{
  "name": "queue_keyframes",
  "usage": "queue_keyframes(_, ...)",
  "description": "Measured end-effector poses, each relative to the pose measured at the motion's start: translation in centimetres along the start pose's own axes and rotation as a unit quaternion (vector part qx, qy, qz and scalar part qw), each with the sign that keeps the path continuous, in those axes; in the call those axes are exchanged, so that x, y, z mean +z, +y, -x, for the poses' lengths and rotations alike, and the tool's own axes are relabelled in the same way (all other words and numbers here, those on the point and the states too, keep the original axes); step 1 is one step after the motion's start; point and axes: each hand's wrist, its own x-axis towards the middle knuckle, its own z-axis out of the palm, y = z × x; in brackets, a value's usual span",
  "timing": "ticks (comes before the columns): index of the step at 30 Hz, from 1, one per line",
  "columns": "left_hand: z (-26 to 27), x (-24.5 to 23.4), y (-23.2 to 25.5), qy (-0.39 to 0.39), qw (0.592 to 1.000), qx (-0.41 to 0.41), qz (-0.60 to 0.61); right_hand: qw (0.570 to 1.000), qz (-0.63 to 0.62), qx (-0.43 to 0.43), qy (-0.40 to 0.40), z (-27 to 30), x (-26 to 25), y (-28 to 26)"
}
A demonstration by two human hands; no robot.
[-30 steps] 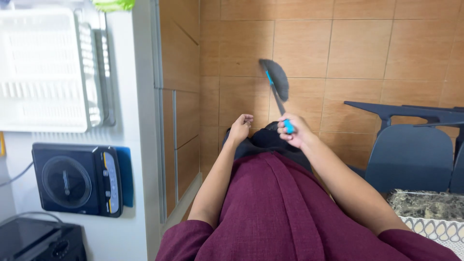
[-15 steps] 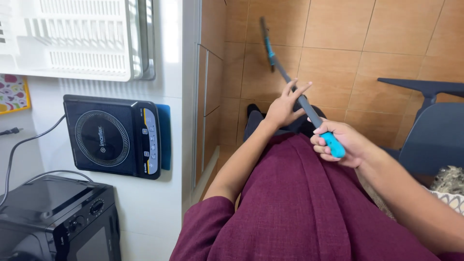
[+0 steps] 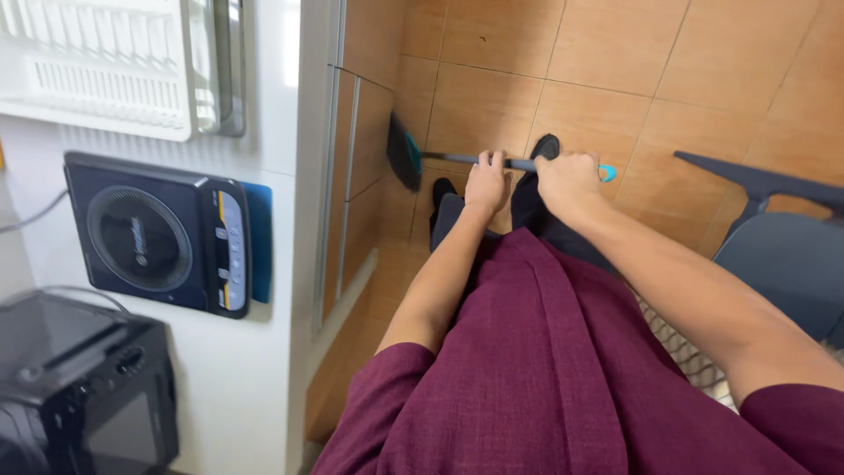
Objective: The person sweeps a tiled floor using a broom and dustpan. They move around a room with chairs and a table, sweeping debris into the dustpan and navigating around furniture.
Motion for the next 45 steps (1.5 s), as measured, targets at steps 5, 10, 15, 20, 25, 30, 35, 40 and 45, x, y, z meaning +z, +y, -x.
queue_keyframes(5,-1.1,-2.7,5.3,-0.137,0.980,-0.134,0.046,0.997,-0.024,0.004,-0.075,-6.0,9.8,14.3)
queue_keyframes(10,-1.7,0.1,8.2,-0.169,0.972,-0.157,0.046,0.998,0.012,0.016,-0.061,-6.9,13.3,26.3)
queue_keyframes(15,-3.8,1.7,11.3,-0.157,0.975,-0.138,0.079,0.968,-0.041,0.172,-0.179,-6.9,12.8,36.2)
queue_keyframes(20,-7.6,-0.2,14.5,-0.169,0.978,-0.103,0.066,0.949,-0.034,0.249,-0.188,-4.8,13.4,46.1)
queue_keyframes(25,-11.2,-1.1,15.8,-0.141,0.986,-0.055,0.070,0.929,-0.008,0.317,-0.190,-2.7,8.7,50.3)
queue_keyframes(30,-13.0,-2.8,16.3,-0.117,0.987,-0.021,0.110,0.974,0.017,0.224,0.010,0.9,4.0,49.9)
queue_keyframes(35,-14.6,-2.9,13.7,-0.103,0.986,0.001,0.133,0.970,-0.054,0.233,0.034,-1.1,-9.3,37.0)
queue_keyframes(40,-18.1,-5.4,10.2,-0.104,0.985,0.011,0.135,0.950,-0.217,0.211,-0.074,-15.0,-5.7,27.3)
queue_keyframes(45,-22.7,-8.6,6.9,-0.113,0.986,0.019,0.125,0.927,-0.271,0.238,-0.104,-22.5,-1.2,22.6)
